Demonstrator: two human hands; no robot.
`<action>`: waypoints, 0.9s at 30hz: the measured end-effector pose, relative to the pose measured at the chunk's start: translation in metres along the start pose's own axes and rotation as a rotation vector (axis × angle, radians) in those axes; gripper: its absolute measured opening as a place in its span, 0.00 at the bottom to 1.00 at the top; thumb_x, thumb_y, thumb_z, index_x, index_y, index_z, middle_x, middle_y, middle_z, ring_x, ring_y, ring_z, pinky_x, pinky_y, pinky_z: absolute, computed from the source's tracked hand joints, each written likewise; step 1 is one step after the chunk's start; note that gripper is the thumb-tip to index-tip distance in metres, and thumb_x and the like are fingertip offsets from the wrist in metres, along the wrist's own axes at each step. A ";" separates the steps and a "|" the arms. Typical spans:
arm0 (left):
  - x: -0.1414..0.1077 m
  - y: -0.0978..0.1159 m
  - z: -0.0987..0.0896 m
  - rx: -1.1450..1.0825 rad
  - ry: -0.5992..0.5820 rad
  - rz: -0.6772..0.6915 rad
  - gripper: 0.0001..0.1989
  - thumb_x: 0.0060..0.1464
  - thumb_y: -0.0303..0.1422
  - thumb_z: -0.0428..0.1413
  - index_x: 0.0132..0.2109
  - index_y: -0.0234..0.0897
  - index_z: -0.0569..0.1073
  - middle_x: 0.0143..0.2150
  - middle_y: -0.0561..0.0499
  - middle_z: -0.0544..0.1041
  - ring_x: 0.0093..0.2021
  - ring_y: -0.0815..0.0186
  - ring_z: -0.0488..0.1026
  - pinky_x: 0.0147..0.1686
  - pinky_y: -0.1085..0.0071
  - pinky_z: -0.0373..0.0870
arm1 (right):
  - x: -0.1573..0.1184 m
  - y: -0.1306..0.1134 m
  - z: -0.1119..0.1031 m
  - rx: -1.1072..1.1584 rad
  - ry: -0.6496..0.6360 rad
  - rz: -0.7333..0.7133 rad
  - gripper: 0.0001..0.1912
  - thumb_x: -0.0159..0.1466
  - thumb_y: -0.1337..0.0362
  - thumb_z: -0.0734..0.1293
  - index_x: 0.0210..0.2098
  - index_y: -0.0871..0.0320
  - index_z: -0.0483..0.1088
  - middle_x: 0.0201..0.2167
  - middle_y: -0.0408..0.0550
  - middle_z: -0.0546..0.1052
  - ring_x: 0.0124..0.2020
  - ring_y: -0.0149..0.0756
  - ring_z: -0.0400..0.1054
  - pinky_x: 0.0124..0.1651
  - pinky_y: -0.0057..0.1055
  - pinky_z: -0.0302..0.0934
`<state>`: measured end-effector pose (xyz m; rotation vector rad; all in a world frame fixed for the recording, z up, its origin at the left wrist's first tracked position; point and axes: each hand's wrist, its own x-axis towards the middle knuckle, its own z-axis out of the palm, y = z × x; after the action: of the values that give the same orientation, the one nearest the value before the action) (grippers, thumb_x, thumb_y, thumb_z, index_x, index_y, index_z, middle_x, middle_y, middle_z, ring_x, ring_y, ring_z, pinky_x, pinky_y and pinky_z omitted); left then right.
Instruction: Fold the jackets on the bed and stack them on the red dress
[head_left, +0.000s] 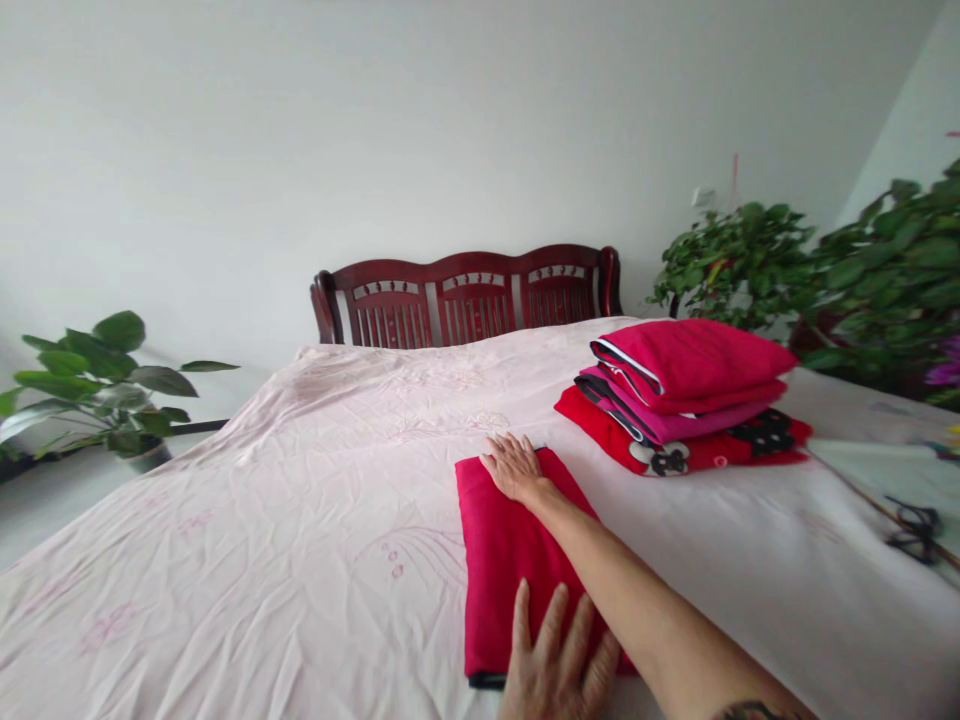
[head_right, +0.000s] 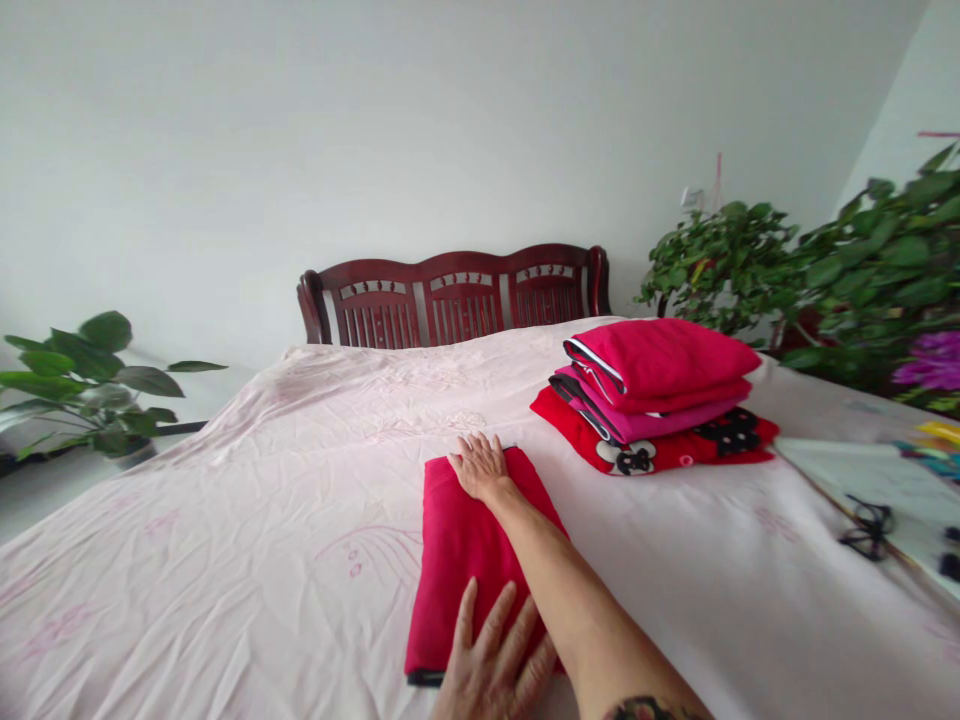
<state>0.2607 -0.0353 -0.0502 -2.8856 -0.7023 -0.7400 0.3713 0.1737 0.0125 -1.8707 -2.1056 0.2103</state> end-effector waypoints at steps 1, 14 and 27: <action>-0.002 0.001 -0.001 -0.004 0.014 0.007 0.39 0.60 0.46 0.53 0.73 0.42 0.51 0.70 0.45 0.62 0.66 0.46 0.64 0.64 0.44 0.60 | -0.004 0.002 -0.001 -0.006 0.006 0.003 0.33 0.71 0.50 0.50 0.71 0.59 0.52 0.72 0.55 0.54 0.73 0.46 0.38 0.71 0.51 0.23; -0.002 -0.065 -0.079 -0.986 0.386 -0.999 0.32 0.54 0.33 0.61 0.66 0.37 0.65 0.67 0.36 0.65 0.67 0.48 0.62 0.64 0.52 0.61 | -0.144 0.051 -0.011 0.047 0.046 -0.066 0.33 0.69 0.50 0.54 0.70 0.54 0.56 0.72 0.51 0.54 0.73 0.46 0.40 0.72 0.51 0.33; 0.050 -0.088 -0.081 -1.739 0.087 -1.206 0.22 0.48 0.41 0.67 0.48 0.33 0.77 0.42 0.40 0.84 0.45 0.53 0.81 0.46 0.61 0.77 | -0.164 0.082 0.002 0.632 0.278 0.184 0.43 0.59 0.46 0.64 0.69 0.56 0.53 0.70 0.57 0.56 0.71 0.46 0.49 0.72 0.47 0.44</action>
<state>0.2243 0.0491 0.0415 -2.7968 -3.0857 -2.5584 0.4628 0.0228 -0.0378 -1.5872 -1.4541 0.5497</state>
